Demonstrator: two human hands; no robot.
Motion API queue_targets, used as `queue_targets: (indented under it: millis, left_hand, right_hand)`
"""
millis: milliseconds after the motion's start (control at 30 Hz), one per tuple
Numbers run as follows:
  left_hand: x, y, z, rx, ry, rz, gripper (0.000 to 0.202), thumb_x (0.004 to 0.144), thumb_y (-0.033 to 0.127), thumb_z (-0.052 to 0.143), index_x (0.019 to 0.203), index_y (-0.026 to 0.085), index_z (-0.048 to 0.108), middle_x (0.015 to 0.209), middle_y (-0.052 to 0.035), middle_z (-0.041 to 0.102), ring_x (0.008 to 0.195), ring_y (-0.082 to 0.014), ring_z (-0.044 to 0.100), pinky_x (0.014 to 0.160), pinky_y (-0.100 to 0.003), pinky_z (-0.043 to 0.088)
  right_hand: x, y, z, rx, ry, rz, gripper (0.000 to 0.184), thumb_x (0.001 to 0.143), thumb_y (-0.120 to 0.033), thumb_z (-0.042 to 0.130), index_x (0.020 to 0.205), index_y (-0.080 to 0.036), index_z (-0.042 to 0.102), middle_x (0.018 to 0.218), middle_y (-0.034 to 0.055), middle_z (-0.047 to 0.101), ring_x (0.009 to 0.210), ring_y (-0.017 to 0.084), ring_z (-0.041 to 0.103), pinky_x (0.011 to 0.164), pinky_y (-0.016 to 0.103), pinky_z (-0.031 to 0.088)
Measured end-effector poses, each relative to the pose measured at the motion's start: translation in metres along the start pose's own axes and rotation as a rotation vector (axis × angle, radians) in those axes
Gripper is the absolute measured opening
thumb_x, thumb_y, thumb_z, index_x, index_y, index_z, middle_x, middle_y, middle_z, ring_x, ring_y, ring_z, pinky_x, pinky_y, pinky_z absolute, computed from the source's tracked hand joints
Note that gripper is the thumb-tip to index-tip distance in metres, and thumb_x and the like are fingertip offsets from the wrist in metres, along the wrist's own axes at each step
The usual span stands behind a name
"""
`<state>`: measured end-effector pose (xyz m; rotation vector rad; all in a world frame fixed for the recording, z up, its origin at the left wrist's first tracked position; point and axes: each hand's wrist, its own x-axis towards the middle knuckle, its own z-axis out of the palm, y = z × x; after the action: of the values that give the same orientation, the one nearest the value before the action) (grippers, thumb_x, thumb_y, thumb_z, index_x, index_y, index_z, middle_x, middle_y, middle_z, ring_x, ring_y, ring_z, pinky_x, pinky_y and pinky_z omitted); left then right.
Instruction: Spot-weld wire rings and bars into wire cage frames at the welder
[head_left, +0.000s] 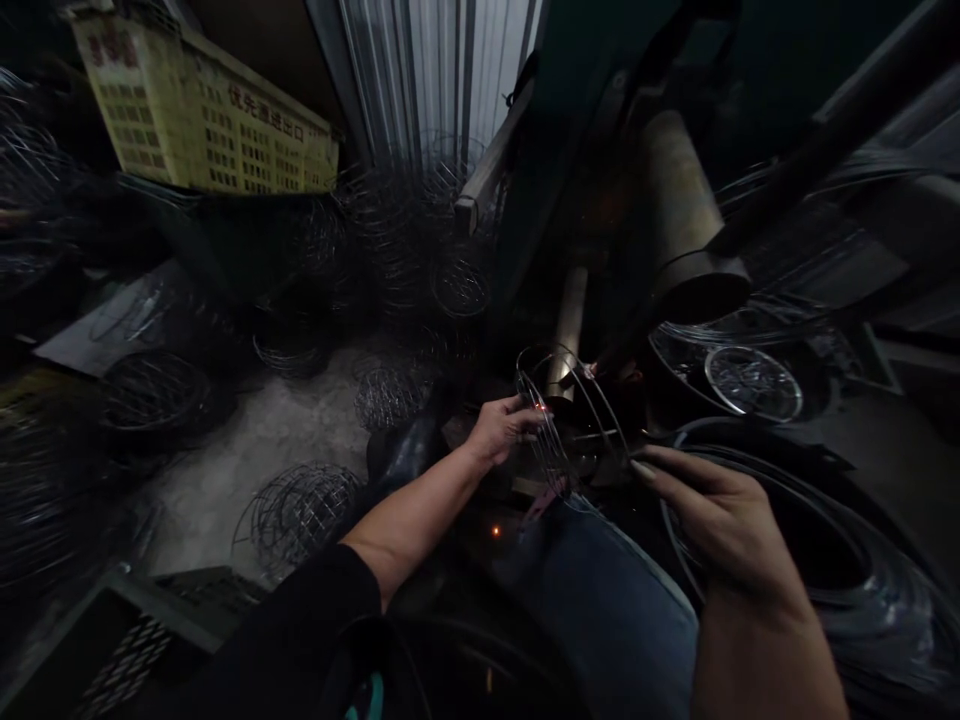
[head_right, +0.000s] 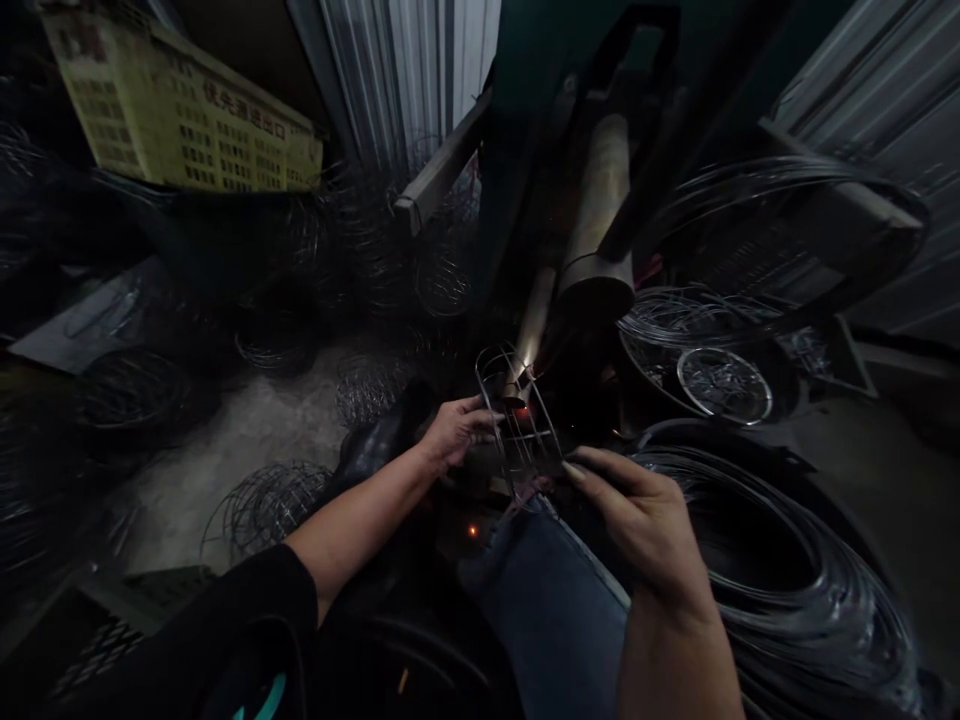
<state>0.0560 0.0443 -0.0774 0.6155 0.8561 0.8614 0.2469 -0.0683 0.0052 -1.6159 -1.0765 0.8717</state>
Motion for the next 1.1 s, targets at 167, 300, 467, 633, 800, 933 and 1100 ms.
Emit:
queue_targets:
  millis: [167,300,467,633,800,933,1100]
  left_hand:
    - [0.006,0.001,-0.004,-0.026,0.083,0.019,0.033,0.052,0.031,0.082,0.077,0.013,0.07,0.078,-0.0046,0.069,0.06,-0.0101,0.058,0.062,-0.026,0.044]
    - [0.01,0.002,-0.001,-0.04,0.132,-0.004,0.035,0.051,0.034,0.083,0.075,0.013,0.069,0.068,-0.0017,0.065,0.053,-0.0092,0.056,0.06,-0.027,0.045]
    - [0.012,0.002,0.003,-0.056,0.159,-0.034,0.04,0.047,0.038,0.086,0.072,0.013,0.067,0.064,-0.0013,0.062,0.051,-0.0097,0.055,0.055,-0.026,0.044]
    - [0.009,0.0,0.004,-0.068,0.162,-0.054,0.044,0.047,0.041,0.087,0.074,0.012,0.066,0.065,-0.0023,0.062,0.052,-0.0102,0.056,0.055,-0.027,0.045]
    - [0.008,-0.003,0.006,-0.064,0.154,-0.072,0.043,0.051,0.041,0.086,0.075,0.011,0.066,0.066,-0.0026,0.061,0.054,-0.0107,0.057,0.056,-0.028,0.046]
    - [0.01,-0.002,0.006,-0.055,0.154,-0.065,0.042,0.053,0.039,0.086,0.077,0.012,0.066,0.067,-0.0018,0.06,0.055,-0.0102,0.057,0.057,-0.027,0.046]
    - [0.011,0.0,0.005,-0.04,0.18,-0.079,0.041,0.053,0.038,0.086,0.075,0.011,0.065,0.065,-0.0011,0.058,0.052,-0.0091,0.054,0.055,-0.027,0.044]
  right_hand:
    - [0.023,-0.014,0.021,-0.024,0.071,-0.071,0.034,0.059,-0.046,0.083,0.082,-0.022,0.077,0.081,0.0054,0.073,0.072,0.023,0.068,0.064,0.032,0.056]
    - [0.04,-0.011,0.028,-0.05,0.111,-0.105,0.036,0.061,-0.045,0.083,0.086,-0.019,0.076,0.08,0.0055,0.072,0.072,0.023,0.068,0.066,0.034,0.055]
    - [0.055,-0.007,0.03,-0.034,0.131,-0.13,0.036,0.063,-0.043,0.083,0.089,-0.019,0.076,0.086,0.0053,0.073,0.079,0.024,0.068,0.078,0.038,0.055]
    - [0.056,-0.015,0.034,0.011,0.142,-0.105,0.032,0.061,-0.041,0.083,0.082,-0.02,0.075,0.083,0.0044,0.072,0.08,0.023,0.067,0.082,0.038,0.053]
    - [0.057,-0.018,0.038,0.041,0.185,-0.079,0.037,0.056,-0.041,0.084,0.083,-0.017,0.074,0.076,0.0037,0.07,0.067,0.02,0.065,0.064,0.032,0.054]
    - [0.06,-0.016,0.038,0.049,0.2,-0.074,0.037,0.051,-0.039,0.085,0.079,-0.017,0.075,0.075,0.0034,0.07,0.067,0.018,0.064,0.064,0.03,0.053]
    - [0.056,-0.021,0.04,0.071,0.224,-0.034,0.042,0.043,-0.04,0.086,0.075,-0.016,0.074,0.07,0.0038,0.069,0.063,0.017,0.062,0.062,0.031,0.051]
